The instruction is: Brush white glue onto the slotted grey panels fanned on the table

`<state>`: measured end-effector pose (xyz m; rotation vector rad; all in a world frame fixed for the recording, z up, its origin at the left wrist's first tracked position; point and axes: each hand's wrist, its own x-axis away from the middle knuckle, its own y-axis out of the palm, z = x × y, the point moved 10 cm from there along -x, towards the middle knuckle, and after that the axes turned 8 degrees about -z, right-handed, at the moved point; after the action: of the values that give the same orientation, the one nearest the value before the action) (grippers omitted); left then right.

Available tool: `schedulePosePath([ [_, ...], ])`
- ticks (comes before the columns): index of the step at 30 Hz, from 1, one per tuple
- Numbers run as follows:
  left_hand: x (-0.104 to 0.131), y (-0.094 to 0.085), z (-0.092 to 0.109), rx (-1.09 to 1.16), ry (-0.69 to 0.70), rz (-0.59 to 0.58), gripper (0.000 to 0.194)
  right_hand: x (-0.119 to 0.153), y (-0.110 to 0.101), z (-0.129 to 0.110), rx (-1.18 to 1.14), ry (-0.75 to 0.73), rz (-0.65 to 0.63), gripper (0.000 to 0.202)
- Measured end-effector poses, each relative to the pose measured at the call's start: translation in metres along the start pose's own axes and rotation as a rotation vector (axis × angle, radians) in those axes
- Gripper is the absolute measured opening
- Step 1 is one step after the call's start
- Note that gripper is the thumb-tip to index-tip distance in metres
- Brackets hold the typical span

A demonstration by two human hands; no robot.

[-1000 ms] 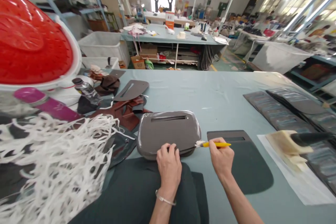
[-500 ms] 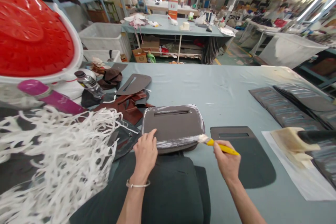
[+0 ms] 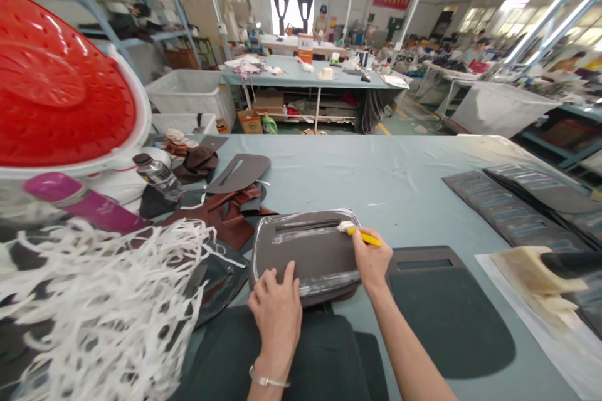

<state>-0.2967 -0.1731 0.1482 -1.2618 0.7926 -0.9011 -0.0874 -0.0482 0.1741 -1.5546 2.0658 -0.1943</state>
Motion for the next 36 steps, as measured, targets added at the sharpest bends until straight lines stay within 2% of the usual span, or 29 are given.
schedulePosePath([
  [1,0.000,0.000,0.001,-0.005,0.000,-0.002,0.038,-0.002,-0.002,-0.003,0.007,-0.010,0.021,0.019],
  [2,0.000,0.000,0.003,-0.013,0.000,0.000,0.037,-0.002,0.007,-0.012,-0.014,-0.047,-0.006,0.019],
  [5,0.001,-0.001,0.006,-0.039,-0.009,0.032,0.037,0.010,0.071,-0.055,-0.150,-0.225,-0.257,0.017],
  [6,0.002,-0.002,0.005,-0.043,-0.020,0.048,0.037,0.013,0.089,-0.062,-0.170,-0.246,-0.325,0.016],
  [7,0.002,-0.003,0.005,-0.043,-0.028,0.061,0.037,0.013,0.098,-0.062,-0.166,-0.239,-0.359,0.015],
  [8,0.003,-0.004,0.004,-0.041,-0.032,0.070,0.037,0.009,0.096,-0.054,-0.136,-0.207,-0.351,0.016],
  [9,0.002,-0.005,0.003,-0.034,-0.031,0.072,0.037,0.001,0.084,-0.041,-0.084,-0.161,-0.303,0.017],
  [11,-0.001,-0.005,0.003,-0.015,-0.018,0.057,0.037,-0.017,0.038,-0.008,0.039,-0.082,-0.138,0.021],
  [13,-0.007,-0.003,0.006,0.022,-0.009,0.034,0.034,-0.029,-0.007,0.017,0.122,-0.064,-0.011,0.026],
  [15,-0.017,0.003,0.017,0.112,0.021,0.002,0.029,-0.033,-0.032,0.035,0.183,-0.059,0.006,0.032],
  [18,-0.036,0.017,0.056,0.406,0.156,-0.058,0.024,-0.024,-0.034,0.053,0.278,-0.001,-0.083,0.035],
  [20,-0.049,0.030,0.086,0.658,0.227,-0.123,0.024,-0.014,-0.031,0.054,0.269,0.015,-0.118,0.036],
  [23,-0.069,0.047,0.124,0.951,0.238,-0.230,0.030,0.000,-0.034,0.041,0.154,-0.008,-0.118,0.036],
  [25,-0.080,0.056,0.140,1.088,0.187,-0.289,0.042,0.006,-0.037,0.027,0.063,-0.033,-0.126,0.033],
  [28,-0.089,0.066,0.151,1.242,0.112,-0.369,0.052,0.012,-0.037,0.015,-0.078,-0.036,-0.161,0.029],
  [31,-0.089,0.065,0.150,1.333,0.110,-0.427,0.047,0.013,-0.038,0.029,-0.180,0.046,-0.144,0.027],
  [33,-0.082,0.055,0.145,1.387,0.112,-0.463,0.046,0.011,-0.035,0.045,-0.230,0.089,-0.168,0.026],
  [36,-0.055,0.027,0.142,1.583,0.086,-0.577,0.044,0.005,-0.023,0.069,-0.355,0.143,-0.280,0.025],
])
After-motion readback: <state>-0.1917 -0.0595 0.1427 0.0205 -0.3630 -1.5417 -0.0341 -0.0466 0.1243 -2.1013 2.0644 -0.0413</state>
